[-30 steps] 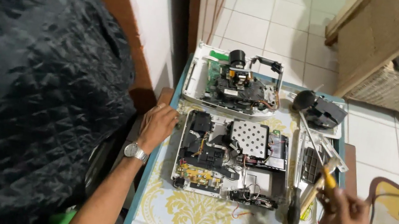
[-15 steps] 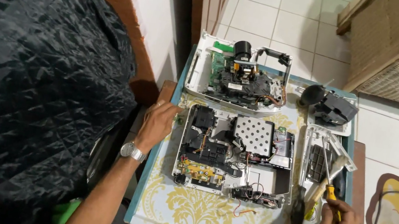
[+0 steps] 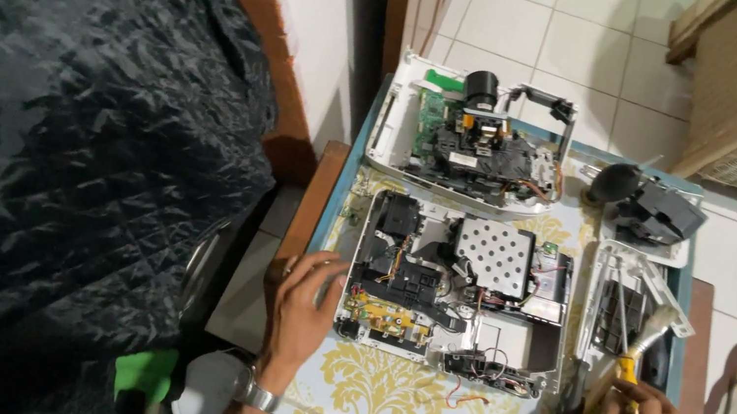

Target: Disassembling and manipulating internal components of a projector using a screwdriver and hands.

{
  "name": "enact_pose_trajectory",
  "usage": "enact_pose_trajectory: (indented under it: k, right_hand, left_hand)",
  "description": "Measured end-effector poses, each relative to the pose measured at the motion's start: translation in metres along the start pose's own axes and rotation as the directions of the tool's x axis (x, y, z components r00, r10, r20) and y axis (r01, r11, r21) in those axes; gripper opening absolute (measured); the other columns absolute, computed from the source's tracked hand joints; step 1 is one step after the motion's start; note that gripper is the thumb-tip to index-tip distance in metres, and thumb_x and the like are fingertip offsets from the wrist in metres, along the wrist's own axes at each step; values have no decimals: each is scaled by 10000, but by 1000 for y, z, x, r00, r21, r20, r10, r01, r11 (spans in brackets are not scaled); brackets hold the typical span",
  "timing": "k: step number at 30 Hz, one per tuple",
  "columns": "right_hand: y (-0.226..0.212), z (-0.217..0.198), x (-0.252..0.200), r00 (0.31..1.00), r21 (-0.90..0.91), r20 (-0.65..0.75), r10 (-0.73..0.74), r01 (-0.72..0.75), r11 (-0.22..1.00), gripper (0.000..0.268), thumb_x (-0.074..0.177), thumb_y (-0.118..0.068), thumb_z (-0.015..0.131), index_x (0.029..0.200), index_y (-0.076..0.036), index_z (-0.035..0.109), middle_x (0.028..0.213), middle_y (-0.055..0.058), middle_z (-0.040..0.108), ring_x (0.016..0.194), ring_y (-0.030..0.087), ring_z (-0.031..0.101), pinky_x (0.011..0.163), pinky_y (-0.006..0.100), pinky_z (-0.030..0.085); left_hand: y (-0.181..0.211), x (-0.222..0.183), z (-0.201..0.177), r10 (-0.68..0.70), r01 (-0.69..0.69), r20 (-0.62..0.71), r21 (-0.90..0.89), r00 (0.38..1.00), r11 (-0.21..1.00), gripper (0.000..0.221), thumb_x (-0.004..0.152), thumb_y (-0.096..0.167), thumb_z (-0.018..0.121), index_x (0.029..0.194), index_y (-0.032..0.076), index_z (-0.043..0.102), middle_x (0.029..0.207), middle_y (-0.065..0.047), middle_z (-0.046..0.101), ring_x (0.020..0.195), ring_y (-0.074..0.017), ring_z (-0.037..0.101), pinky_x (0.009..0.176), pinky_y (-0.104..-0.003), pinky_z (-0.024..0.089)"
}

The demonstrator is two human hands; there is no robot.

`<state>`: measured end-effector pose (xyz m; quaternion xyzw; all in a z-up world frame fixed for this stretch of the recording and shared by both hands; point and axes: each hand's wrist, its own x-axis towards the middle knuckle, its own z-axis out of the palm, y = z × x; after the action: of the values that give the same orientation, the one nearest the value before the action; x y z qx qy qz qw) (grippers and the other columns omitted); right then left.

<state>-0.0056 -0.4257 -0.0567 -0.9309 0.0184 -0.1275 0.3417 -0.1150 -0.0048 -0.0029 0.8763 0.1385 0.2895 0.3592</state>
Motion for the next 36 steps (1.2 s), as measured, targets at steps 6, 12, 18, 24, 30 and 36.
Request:
enact_pose_trajectory:
  k: [6,12,18,24,30,36]
  right_hand:
    - [-17,-3,4,995,-69,52,91,-87,994,179,1036,-80,657,1161,30,723,1336,210,538,1169,382,589,991,488,487]
    - [-28,-8,4,991,-54,85,102,-97,994,179,1007,-78,656,1146,11,725,1342,239,534,1196,410,568,1021,516,471]
    - [-32,-19,4,987,0,93,130,-131,991,330,936,-188,649,1180,21,724,1370,194,571,1246,338,562,972,475,479]
    - [-54,-36,-8,1000,58,-20,23,-21,998,265,992,-182,640,1186,-21,723,1372,182,636,1320,330,541,952,492,460]
    - [-98,-21,-21,957,231,-64,-284,291,929,136,1040,-1,653,1158,-44,706,1139,105,720,983,212,666,937,324,510]
    - [-190,63,-41,723,502,456,-519,273,821,216,934,-167,654,1131,-102,715,1090,71,789,899,208,776,798,331,652]
  left_hand:
    - [-5,-28,7,-73,73,-5,3,997,997,191,994,198,619,1046,95,771,1176,-37,676,1101,-280,610,939,-452,508]
    - [2,-32,11,-44,44,6,6,999,999,167,991,158,614,1033,86,759,1184,-46,663,1106,-283,607,959,-462,517]
    - [13,-39,18,-133,132,62,17,989,991,332,1009,306,583,1222,91,719,1297,-61,625,1186,-293,579,962,-482,504]
    - [19,-39,13,-52,47,66,68,996,997,384,1013,329,582,1292,95,703,1319,-84,618,1181,-289,567,922,-461,536]
    - [-1,-32,18,-32,32,45,7,998,999,263,965,120,643,1212,65,713,1213,-79,689,1112,-289,620,952,-452,509]
    - [-9,-18,18,34,-33,50,-28,998,999,153,927,147,741,1049,56,760,1111,-62,686,1036,-260,644,883,-403,553]
